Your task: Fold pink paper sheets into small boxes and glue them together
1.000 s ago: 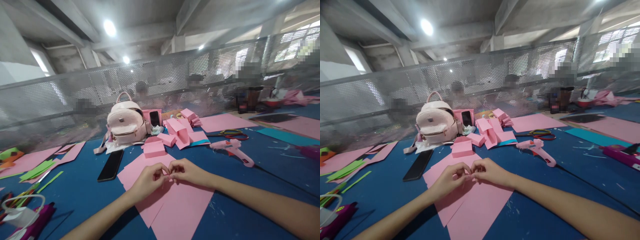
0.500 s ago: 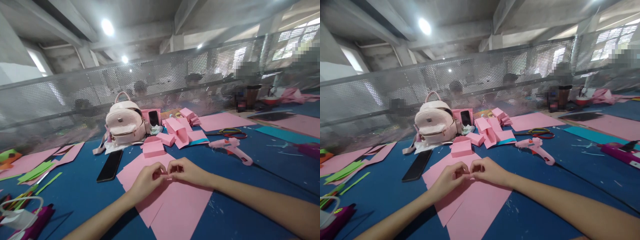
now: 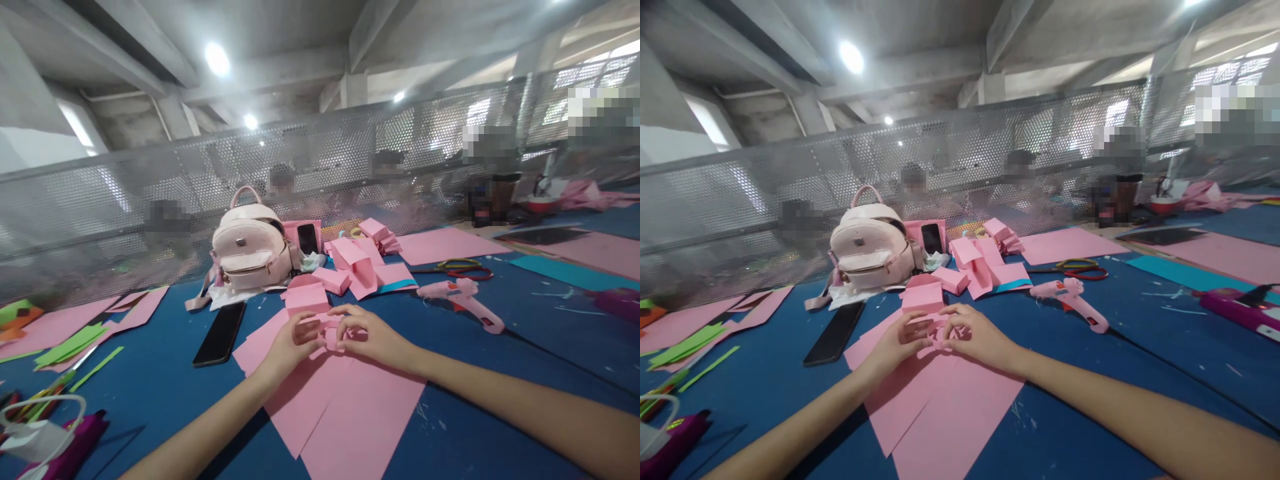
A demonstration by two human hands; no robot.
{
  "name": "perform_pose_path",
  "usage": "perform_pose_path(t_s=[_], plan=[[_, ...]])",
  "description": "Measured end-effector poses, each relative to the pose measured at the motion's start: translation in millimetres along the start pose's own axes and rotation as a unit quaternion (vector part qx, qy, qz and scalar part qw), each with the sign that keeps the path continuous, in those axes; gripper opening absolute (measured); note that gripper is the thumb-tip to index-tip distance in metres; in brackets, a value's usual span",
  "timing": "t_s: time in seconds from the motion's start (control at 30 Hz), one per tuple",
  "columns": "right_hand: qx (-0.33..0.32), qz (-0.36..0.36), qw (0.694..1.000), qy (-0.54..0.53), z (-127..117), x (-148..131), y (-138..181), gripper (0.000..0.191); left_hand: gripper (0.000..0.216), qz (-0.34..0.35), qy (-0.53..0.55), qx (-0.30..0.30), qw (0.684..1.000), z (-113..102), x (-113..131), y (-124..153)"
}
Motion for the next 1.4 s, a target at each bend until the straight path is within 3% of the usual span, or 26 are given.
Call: perform_pose_path(t_s=[0.1,0.3,0.47,0.67,1.0,1.4], plan=[[0.002,0.001,1.0,0.004,0,-1,-2,0.012,0.07,-0.033,0.035,-0.01,0.999,3,-4,0],[-0.002,0.0,1.0,0.01,1,3,-4,0.006,0.051,-0.061,0.055,-0.006,0.997,10,0,7],[-0.006,0.0,0.999,0.032,2,4,-3,0.005,0.056,-0.082,0.08,0.0,0.993,13,-5,11],[-0.007,0.003,0.998,0.057,4,1,-2,0.021,0.047,-0.051,0.073,0.004,0.996,22,-5,13],[0.006,-0.017,0.996,0.085,3,-12,0,0.007,0.045,-0.026,0.068,0.022,0.997,25,-1,13],[0.001,-0.011,0.996,0.085,3,-9,0,0.024,0.044,-0.031,0.072,0.041,0.996,24,0,14]])
Point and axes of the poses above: each hand's wrist, its own y-axis away from the middle knuckle, its own z-axis out of the palm, x = y × z, the point moved 9 cm from there along -y, towards the middle knuckle, and after that the axes turned 13 degrees about y, right-handed, at the moved point
